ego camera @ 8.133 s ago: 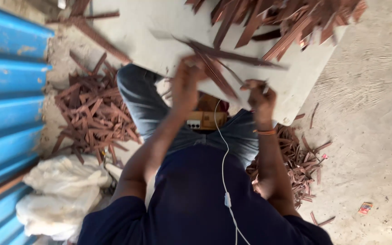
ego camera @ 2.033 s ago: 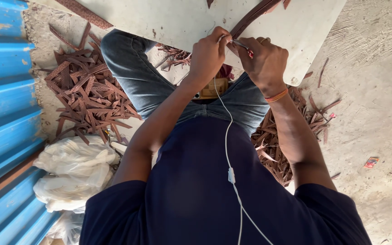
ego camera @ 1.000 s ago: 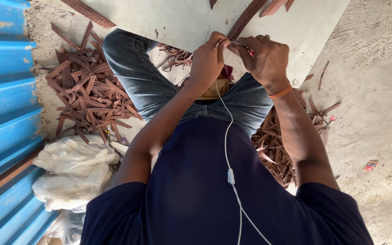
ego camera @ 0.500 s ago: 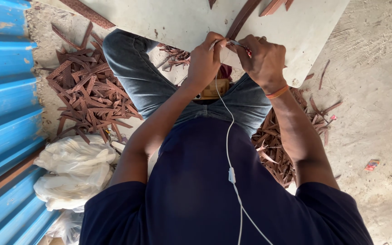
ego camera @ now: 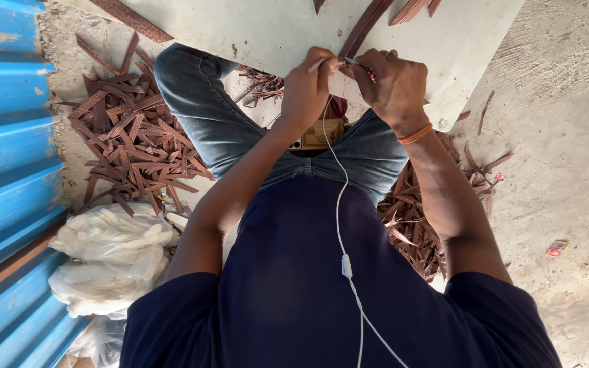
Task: Trimming excess material from leather shoe components using a small hand-held blade.
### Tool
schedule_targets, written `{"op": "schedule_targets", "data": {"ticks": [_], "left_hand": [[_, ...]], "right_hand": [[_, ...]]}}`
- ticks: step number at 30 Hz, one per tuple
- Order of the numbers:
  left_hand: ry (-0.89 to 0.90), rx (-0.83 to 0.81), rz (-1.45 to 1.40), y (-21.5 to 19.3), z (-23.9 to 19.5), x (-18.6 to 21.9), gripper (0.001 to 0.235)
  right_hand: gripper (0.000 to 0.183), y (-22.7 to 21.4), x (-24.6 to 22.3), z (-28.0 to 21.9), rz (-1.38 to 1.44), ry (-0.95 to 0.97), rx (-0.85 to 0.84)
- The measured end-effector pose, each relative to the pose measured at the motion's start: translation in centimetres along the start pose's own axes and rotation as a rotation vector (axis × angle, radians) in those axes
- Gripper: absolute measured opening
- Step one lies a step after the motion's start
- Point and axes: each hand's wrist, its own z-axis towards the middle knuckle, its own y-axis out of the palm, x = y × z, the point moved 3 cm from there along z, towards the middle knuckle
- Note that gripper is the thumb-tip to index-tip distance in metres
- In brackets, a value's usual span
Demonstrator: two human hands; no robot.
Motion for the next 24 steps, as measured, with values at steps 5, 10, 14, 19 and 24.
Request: {"op": "schedule_targets", "data": {"ticks": [5, 10, 14, 19, 24], "left_hand": [[-0.086, -0.196, 0.277, 1.4, -0.4, 0.7, 0.009], [-0.097, -0.137, 0.219, 0.5, 0.9, 0.9, 0.006], [-0.031, -0.136, 0.142, 0.1, 1.3, 0.3, 0.007], [-0.052, -0.148, 0.189, 0.2, 1.1, 0.4, 0.010], [-0.227, -0.230, 0.143, 1.3, 0.7, -2.8, 0.012]], "right_hand": [[0.012, -0.2, 0.0, -0.1, 0.037, 0.041, 0.025], [0.015, 0.0, 1.2, -1.6, 0.075, 0.013, 0.050], [0.016, -0.7, 0.9, -1.6, 0.057, 0.020, 0.021], [0.018, 0.2, 0.2, -0.7, 0.033, -0.020, 0.014], [0.020, 0.8, 0.7, -1.2, 0.017, -0.033, -0.018]]}}
